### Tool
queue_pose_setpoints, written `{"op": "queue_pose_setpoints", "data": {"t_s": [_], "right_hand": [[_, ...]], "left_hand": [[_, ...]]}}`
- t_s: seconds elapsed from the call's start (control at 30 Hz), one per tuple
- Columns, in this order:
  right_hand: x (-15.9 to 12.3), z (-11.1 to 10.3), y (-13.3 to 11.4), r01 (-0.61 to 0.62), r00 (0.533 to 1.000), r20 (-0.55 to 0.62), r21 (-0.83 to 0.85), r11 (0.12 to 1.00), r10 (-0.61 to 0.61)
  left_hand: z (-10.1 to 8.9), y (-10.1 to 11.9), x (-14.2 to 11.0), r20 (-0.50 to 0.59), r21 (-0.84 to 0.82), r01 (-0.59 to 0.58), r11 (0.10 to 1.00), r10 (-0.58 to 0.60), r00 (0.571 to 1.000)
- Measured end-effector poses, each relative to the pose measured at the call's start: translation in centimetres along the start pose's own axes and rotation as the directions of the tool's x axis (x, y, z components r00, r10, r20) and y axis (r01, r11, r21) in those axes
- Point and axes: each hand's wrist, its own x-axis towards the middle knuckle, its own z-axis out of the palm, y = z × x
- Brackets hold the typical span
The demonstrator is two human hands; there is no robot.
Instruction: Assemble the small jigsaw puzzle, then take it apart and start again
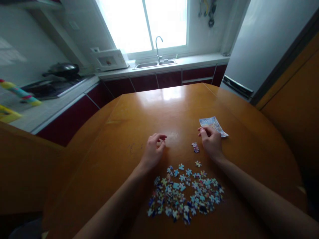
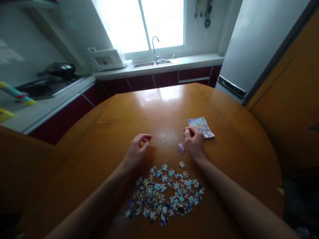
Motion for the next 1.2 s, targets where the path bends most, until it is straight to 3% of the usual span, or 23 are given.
{"op": "queue_pose_setpoints", "data": {"t_s": [0.23, 0.53, 1.2], "right_hand": [[-0.2, -0.1, 0.3, 0.012, 1.000, 0.002, 0.023, 1.000, -0.012], [-0.9, 0.0, 0.4, 0.005, 1.000, 0.026, 0.052, 0.999, -0.007], [-1.0, -0.4, 0.1, 0.014, 0.999, 0.029, 0.059, 0.998, -0.016]], "left_hand": [[-1.5, -1.8, -2.2, 0.001, -0.023, 0.026, 0.999, -0.026, 1.000], [-1.1, -2.1, -2.4, 0.046, -0.006, -0.068, 0.998, 0.069, 0.997], [-1.1, -2.1, -2.4, 0.069, -0.008, -0.070, 0.998, 0.071, 0.995]]}}
